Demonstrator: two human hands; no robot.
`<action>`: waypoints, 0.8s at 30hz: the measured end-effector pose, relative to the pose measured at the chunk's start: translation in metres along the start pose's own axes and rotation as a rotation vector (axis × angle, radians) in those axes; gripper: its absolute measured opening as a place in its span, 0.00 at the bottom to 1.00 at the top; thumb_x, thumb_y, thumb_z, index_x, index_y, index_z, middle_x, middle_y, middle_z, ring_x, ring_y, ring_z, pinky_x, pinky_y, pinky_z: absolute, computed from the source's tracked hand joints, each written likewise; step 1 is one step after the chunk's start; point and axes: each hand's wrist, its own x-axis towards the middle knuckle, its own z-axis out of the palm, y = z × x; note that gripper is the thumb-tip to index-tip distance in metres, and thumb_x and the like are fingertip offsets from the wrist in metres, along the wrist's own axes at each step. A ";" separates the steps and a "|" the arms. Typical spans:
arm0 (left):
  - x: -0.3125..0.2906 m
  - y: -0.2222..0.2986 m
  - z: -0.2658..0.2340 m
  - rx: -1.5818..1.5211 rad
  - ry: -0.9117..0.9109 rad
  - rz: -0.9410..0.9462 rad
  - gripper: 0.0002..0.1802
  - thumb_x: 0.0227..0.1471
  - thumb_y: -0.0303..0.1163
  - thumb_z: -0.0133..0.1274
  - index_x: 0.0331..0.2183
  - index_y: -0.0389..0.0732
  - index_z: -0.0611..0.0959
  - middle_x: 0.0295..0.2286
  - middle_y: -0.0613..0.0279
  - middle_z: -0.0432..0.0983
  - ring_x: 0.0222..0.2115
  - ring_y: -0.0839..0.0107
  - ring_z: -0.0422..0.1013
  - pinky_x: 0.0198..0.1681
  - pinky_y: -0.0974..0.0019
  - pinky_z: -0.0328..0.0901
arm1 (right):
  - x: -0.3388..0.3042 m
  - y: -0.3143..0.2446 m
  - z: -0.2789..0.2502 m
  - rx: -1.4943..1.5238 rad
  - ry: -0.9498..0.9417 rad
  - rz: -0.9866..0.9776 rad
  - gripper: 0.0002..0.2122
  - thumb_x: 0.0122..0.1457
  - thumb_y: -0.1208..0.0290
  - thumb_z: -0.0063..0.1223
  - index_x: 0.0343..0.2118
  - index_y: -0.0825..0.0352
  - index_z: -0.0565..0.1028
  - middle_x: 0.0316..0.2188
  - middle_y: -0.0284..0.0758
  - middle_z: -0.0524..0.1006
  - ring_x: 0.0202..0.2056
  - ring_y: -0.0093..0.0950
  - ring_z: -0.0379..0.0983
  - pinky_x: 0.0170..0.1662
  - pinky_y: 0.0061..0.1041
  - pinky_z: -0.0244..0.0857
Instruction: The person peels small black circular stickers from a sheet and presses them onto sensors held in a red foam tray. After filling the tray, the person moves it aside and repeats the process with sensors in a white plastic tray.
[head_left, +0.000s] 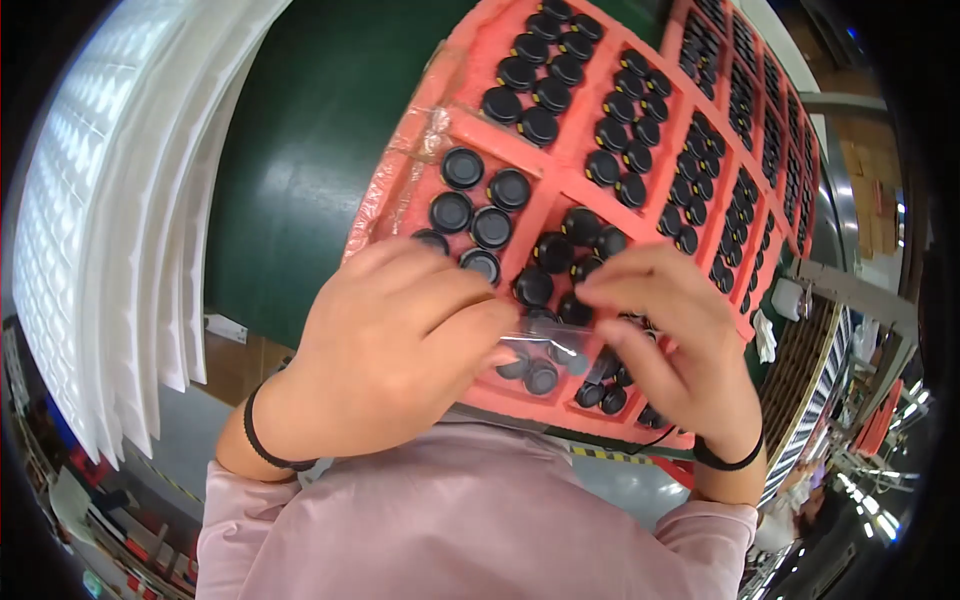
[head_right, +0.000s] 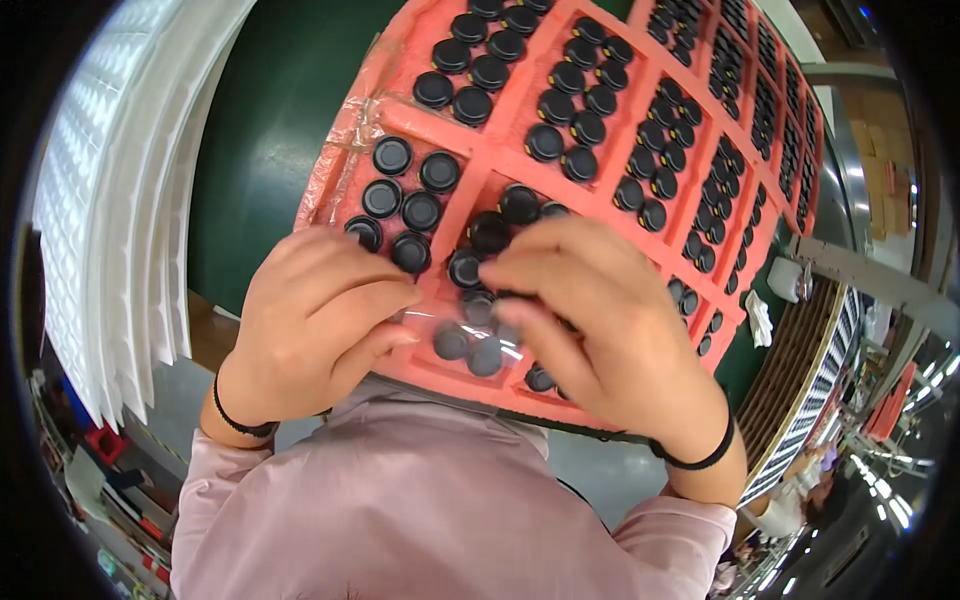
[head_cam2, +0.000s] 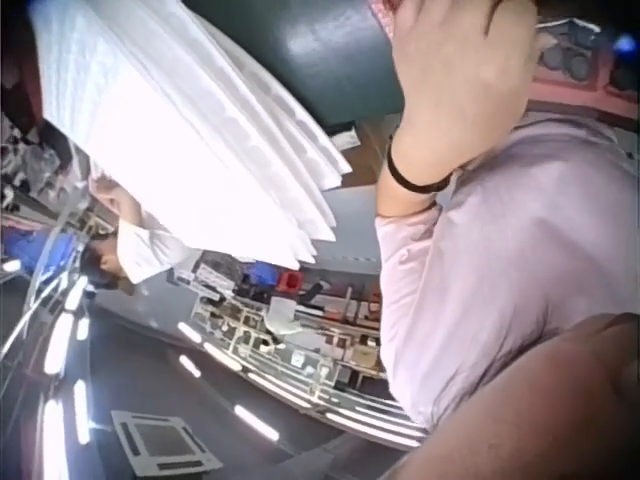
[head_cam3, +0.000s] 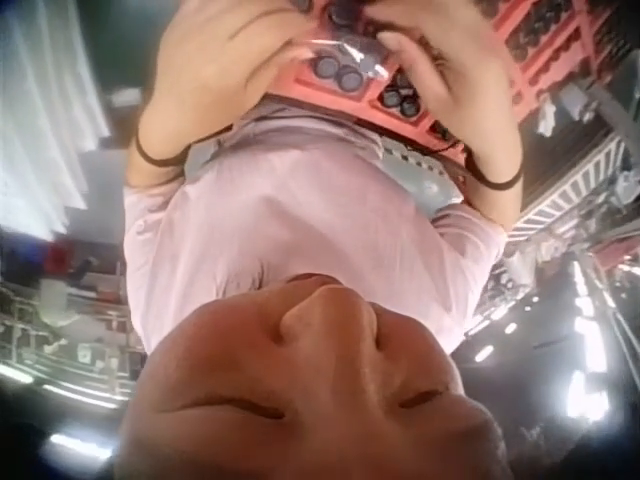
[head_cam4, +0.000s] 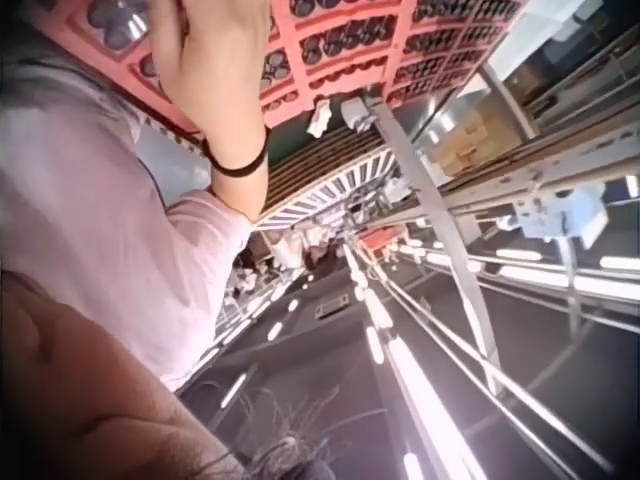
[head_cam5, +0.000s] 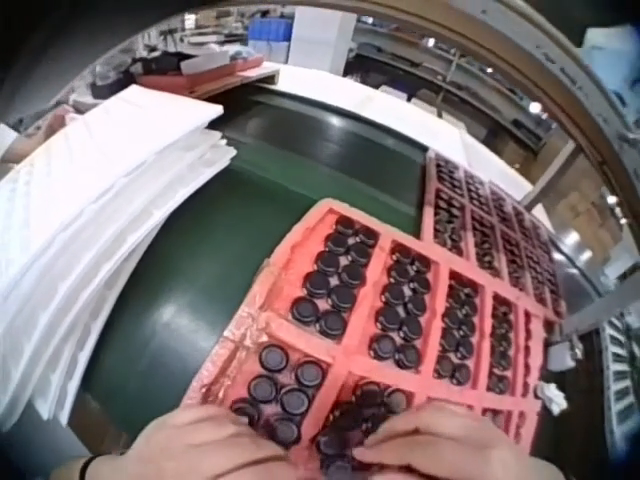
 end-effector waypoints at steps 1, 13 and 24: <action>-0.003 0.004 -0.003 0.016 0.001 -0.014 0.15 0.43 0.34 0.68 0.34 0.39 0.84 0.34 0.59 0.80 0.33 0.58 0.75 0.41 0.55 0.69 | -0.010 -0.005 0.001 0.035 -0.005 -0.003 0.14 0.52 0.83 0.63 0.43 0.70 0.81 0.41 0.40 0.78 0.41 0.34 0.75 0.41 0.29 0.70; -0.014 0.040 -0.013 0.078 -0.225 0.123 0.19 0.45 0.37 0.68 0.39 0.40 0.86 0.31 0.61 0.81 0.29 0.61 0.76 0.31 0.60 0.67 | -0.087 -0.029 0.065 0.104 0.361 -0.015 0.11 0.48 0.78 0.70 0.34 0.66 0.79 0.32 0.36 0.80 0.31 0.36 0.78 0.33 0.32 0.71; -0.011 0.076 0.012 0.186 -0.453 0.155 0.16 0.43 0.31 0.65 0.39 0.41 0.85 0.25 0.65 0.76 0.25 0.66 0.74 0.27 0.63 0.67 | -0.117 -0.029 0.094 0.129 0.509 -0.012 0.09 0.48 0.78 0.69 0.32 0.67 0.79 0.30 0.36 0.80 0.30 0.37 0.77 0.33 0.33 0.71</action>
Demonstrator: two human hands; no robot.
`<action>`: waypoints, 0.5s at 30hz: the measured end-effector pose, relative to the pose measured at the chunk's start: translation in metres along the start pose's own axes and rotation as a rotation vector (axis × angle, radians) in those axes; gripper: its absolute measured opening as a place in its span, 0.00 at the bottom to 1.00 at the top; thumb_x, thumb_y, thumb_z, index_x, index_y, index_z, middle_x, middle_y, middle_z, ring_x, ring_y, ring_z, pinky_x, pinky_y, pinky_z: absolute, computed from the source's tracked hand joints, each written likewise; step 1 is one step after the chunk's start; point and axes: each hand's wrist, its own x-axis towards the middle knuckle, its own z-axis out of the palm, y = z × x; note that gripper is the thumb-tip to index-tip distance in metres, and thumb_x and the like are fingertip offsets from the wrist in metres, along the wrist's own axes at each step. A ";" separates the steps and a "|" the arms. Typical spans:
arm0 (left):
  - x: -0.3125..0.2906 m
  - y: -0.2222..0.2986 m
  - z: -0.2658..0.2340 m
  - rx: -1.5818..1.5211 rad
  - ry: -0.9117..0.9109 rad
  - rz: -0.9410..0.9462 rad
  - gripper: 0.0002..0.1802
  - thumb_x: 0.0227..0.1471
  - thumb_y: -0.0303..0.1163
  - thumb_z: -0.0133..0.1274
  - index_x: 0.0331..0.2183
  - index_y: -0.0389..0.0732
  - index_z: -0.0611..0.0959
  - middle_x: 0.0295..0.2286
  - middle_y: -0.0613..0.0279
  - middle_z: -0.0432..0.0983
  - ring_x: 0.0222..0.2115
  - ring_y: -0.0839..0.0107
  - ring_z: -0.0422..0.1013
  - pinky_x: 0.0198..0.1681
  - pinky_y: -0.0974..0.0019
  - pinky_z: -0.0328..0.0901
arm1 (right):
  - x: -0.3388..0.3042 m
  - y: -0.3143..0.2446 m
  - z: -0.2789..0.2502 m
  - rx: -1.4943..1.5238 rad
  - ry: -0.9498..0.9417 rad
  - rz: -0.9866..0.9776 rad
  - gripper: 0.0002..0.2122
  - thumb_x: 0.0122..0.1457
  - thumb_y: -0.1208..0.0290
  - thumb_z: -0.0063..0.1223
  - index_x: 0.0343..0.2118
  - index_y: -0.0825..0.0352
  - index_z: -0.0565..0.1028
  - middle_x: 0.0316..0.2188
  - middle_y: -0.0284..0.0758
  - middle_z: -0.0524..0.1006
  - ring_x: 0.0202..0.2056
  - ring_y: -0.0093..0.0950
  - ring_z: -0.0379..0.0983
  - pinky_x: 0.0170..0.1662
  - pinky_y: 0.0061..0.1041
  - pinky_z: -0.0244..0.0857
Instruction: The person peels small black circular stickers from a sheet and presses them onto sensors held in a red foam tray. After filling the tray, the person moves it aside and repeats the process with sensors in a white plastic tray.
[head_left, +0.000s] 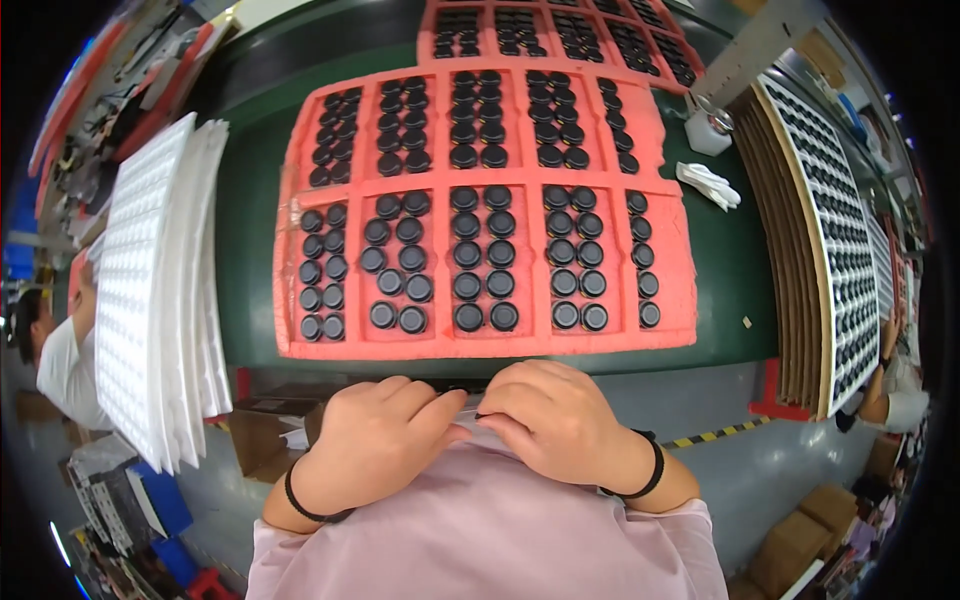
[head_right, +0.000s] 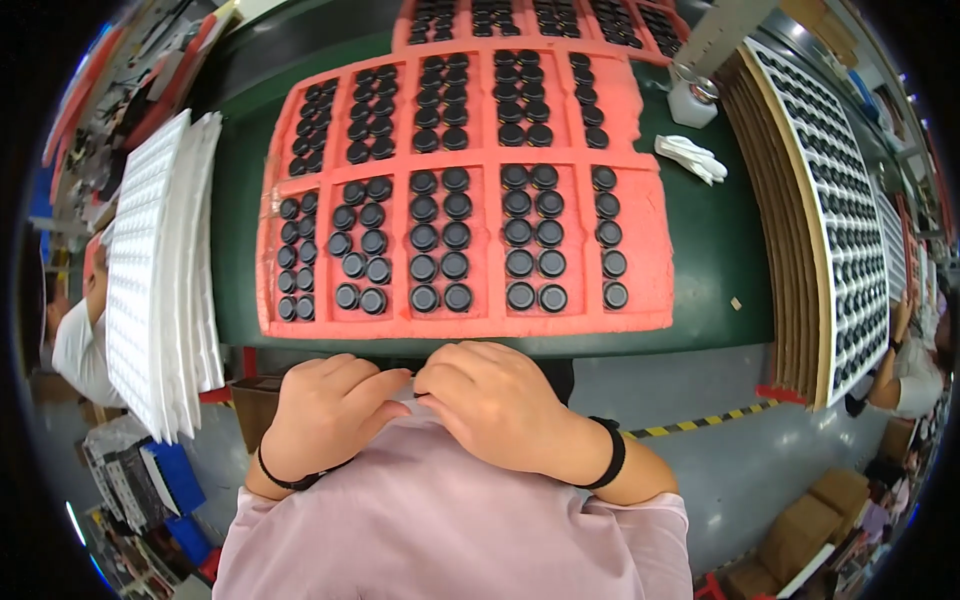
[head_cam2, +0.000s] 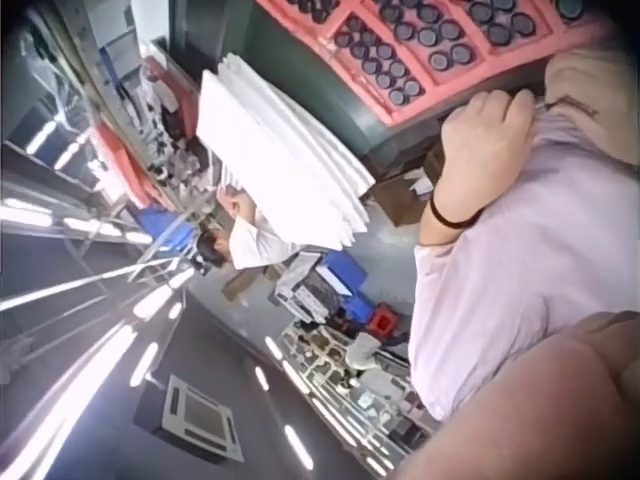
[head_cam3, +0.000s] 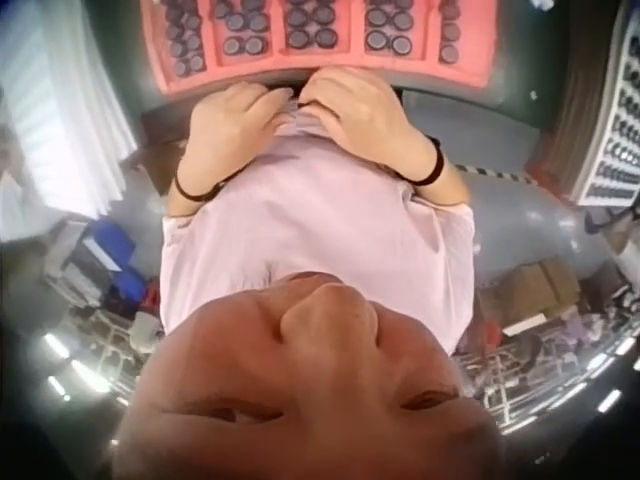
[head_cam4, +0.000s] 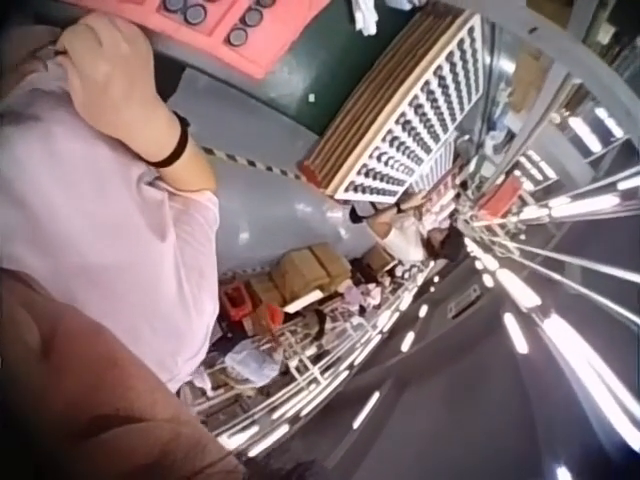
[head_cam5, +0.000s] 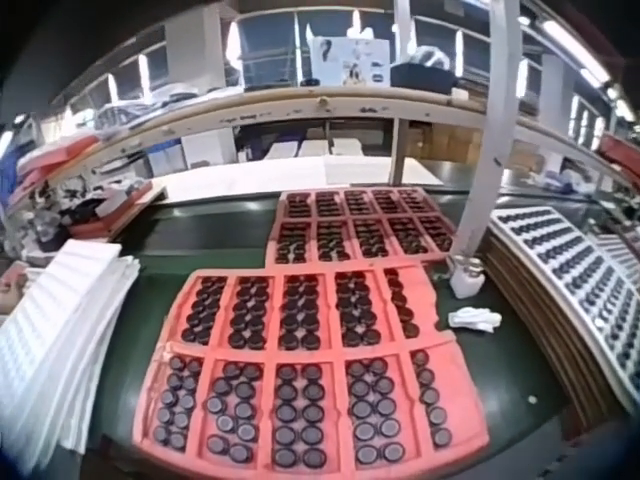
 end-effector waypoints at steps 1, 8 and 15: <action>0.002 0.002 0.001 0.031 0.013 0.036 0.16 0.43 0.30 0.64 0.38 0.41 0.85 0.24 0.66 0.75 0.24 0.67 0.73 0.25 0.64 0.67 | -0.002 0.000 -0.003 0.000 0.020 -0.004 0.09 0.47 0.78 0.69 0.32 0.67 0.79 0.30 0.37 0.80 0.30 0.37 0.77 0.33 0.33 0.71; 0.012 0.016 0.001 0.146 0.055 0.139 0.13 0.42 0.28 0.59 0.35 0.42 0.85 0.20 0.69 0.69 0.19 0.72 0.70 0.20 0.68 0.64 | -0.021 0.002 -0.016 0.053 0.067 -0.041 0.11 0.45 0.79 0.70 0.32 0.68 0.79 0.30 0.38 0.81 0.30 0.37 0.78 0.34 0.33 0.71; 0.029 0.019 0.004 0.163 0.070 0.233 0.12 0.43 0.29 0.60 0.35 0.42 0.85 0.19 0.70 0.67 0.19 0.73 0.69 0.21 0.68 0.64 | -0.027 0.004 -0.028 -0.012 0.113 -0.017 0.13 0.43 0.78 0.72 0.33 0.68 0.79 0.30 0.39 0.81 0.31 0.37 0.78 0.34 0.32 0.71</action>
